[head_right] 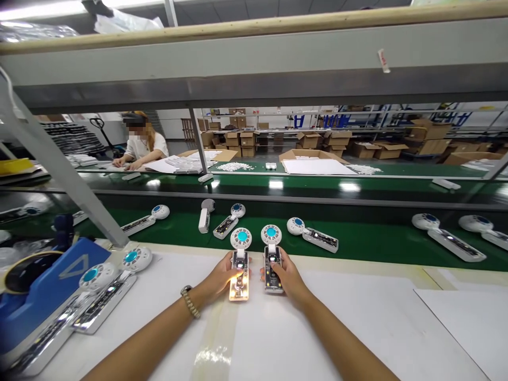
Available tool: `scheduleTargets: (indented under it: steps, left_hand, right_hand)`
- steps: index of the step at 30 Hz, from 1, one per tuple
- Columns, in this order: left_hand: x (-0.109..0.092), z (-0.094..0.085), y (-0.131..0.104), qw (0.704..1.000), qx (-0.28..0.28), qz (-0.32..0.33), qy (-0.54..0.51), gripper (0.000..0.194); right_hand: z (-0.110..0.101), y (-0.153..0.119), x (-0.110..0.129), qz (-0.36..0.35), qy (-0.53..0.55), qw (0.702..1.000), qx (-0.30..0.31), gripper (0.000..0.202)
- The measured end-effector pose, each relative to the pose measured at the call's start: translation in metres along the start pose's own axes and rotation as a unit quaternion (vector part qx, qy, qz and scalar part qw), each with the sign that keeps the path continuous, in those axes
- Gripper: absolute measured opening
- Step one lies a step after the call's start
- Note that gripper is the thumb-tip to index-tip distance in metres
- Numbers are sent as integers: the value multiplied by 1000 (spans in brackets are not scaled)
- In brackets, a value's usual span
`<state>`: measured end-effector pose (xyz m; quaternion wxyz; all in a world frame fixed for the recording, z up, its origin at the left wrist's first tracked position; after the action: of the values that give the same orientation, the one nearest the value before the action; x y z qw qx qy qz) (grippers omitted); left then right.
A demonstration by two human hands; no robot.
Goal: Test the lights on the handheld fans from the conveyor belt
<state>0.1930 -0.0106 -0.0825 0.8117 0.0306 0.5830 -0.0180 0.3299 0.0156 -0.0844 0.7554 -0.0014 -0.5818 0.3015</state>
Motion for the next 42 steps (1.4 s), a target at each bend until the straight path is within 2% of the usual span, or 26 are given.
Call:
scheduleTargets:
  steps: [6,12,18,31,42]
  left_hand:
    - [2,0,-1,1000,-7,-20,-13,39]
    - [-1,0,-1,1000,2,-3,-21,40]
    - [-1,1,0,998,-19,-16,-52,41]
    - [-5,6,-2,1000,20,-6,-20,54]
    - [-2,5,-2,999,37,0,-15,53]
  right_hand:
    - [-2,4,-2,6,16,1000,-1,58]
    - [0,5,-1,-14,13,1000,20,60]
    - [3,5,-4,-10,8,999,41,76]
    - [3,2,0,-45,1,998,48,95]
    - [5,-1,1,-45,-14,997,56,89]
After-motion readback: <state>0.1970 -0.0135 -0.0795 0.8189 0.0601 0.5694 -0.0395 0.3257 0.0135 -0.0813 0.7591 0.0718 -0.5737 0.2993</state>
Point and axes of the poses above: each hand's wrist, its own y-axis towards the middle knuckle, its own z-axis out of the palm, x = y × z, the point moved 10 cm from there along y, towards the middle knuckle, and after that the axes turned 10 degrees about z, right-handed, at the moved point
